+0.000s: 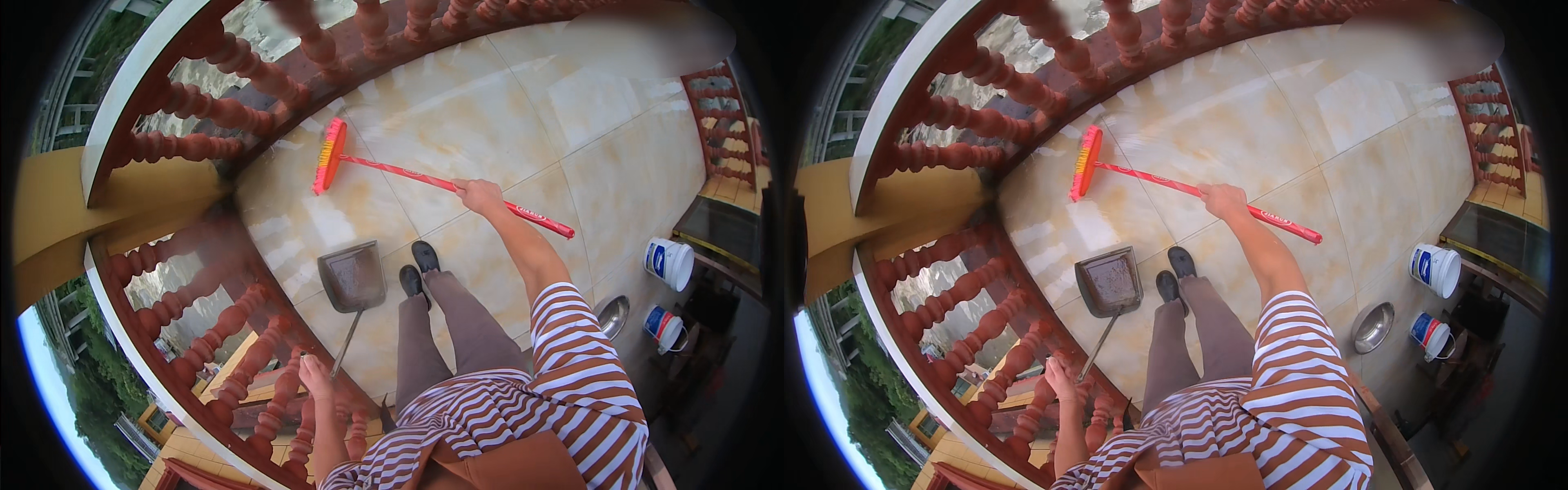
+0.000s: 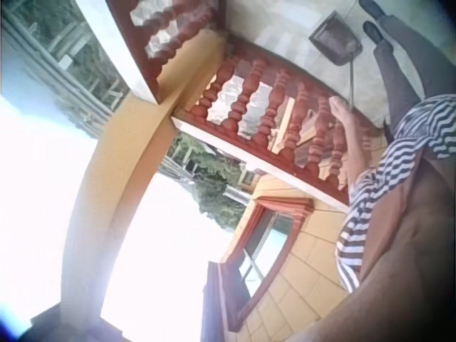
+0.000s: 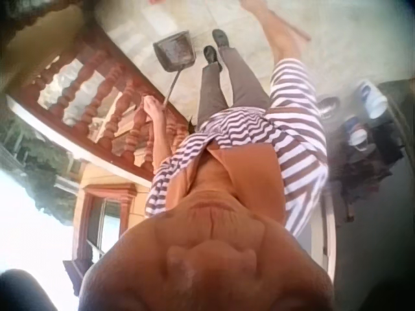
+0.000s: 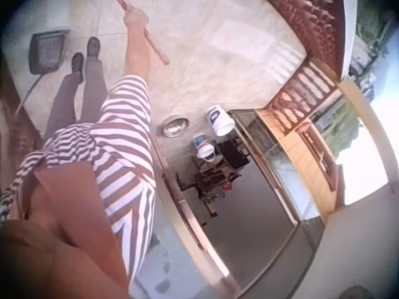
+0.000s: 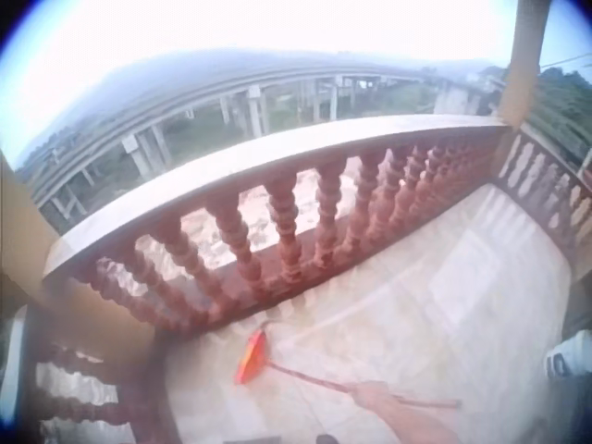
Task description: The person sweeps a tiled balcony floor using a red broom and a metal dustpan. They gather debris into the dustpan, empty it into a bucket, and continue sweeping different sections of the floor. The person also moves a metal bowl and a bucket to clear the workspace.
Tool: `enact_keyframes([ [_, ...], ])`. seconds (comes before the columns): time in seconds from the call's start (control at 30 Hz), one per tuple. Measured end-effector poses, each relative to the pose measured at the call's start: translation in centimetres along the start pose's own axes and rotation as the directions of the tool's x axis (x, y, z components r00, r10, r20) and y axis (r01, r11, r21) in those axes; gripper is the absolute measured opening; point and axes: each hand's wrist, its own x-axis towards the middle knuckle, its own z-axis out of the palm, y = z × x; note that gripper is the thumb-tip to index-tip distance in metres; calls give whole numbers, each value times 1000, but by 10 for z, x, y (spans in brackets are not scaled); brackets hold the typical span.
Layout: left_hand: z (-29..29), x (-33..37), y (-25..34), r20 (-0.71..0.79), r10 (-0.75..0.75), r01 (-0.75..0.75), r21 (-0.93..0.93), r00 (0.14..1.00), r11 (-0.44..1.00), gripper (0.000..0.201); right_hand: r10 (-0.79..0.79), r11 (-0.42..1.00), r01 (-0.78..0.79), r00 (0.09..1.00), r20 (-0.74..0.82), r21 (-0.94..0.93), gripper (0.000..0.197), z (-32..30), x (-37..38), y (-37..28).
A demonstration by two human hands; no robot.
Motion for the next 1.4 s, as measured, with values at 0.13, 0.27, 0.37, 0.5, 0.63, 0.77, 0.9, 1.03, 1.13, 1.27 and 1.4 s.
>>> enact_keyframes([
  [0.13, 30, 3, 25, 25, -4, 6, -87, 1000, 996, 32, 245, 964, -242, 969, -12, 112, 29, -22, -106, 109],
  [0.27, 83, 2, 40, 62, 14, -12, -35, 998, 999, 31, 404, 915, -400, 911, -86, 55, 31, -54, -211, 254],
  [0.37, 117, -1, 42, 78, 88, -89, 14, 993, 996, 33, 455, 888, -459, 881, -126, 2, 31, -73, -253, 355],
  [0.5, 172, -9, 56, 19, 88, -89, 40, 996, 995, 35, 498, 855, -507, 861, -99, -110, 31, -109, -236, 457],
  [0.63, 216, -14, 58, -41, 168, -161, 131, 985, 978, 36, 385, 904, -386, 922, -43, -182, 28, -129, -161, 521],
  [0.77, 274, -38, 95, -23, 181, -173, 203, 983, 964, 36, 154, 967, -164, 986, -68, -195, 25, -119, -76, 525],
  [0.9, 303, -44, 120, -40, 234, -219, 235, 971, 947, 40, 56, 987, -61, 998, -33, -149, 24, -84, 22, 438],
  [1.03, 322, -51, 134, -52, 169, -154, 223, 984, 963, 43, -133, 989, 127, 989, -65, -82, 24, -86, 103, 270],
  [1.13, 322, -58, 144, -66, 108, -102, 88, 992, 991, 45, -171, 985, 169, 984, -55, -44, 25, -126, 116, 213],
  [1.27, 300, -61, 149, -87, 40, -47, -79, 995, 996, 43, -59, 994, 55, 998, -35, -97, 31, -194, 93, 236],
  [1.4, 292, -52, 149, -147, 25, -49, -162, 989, 986, 41, 7, 985, -24, 996, -94, -171, 34, -245, 84, 289],
])
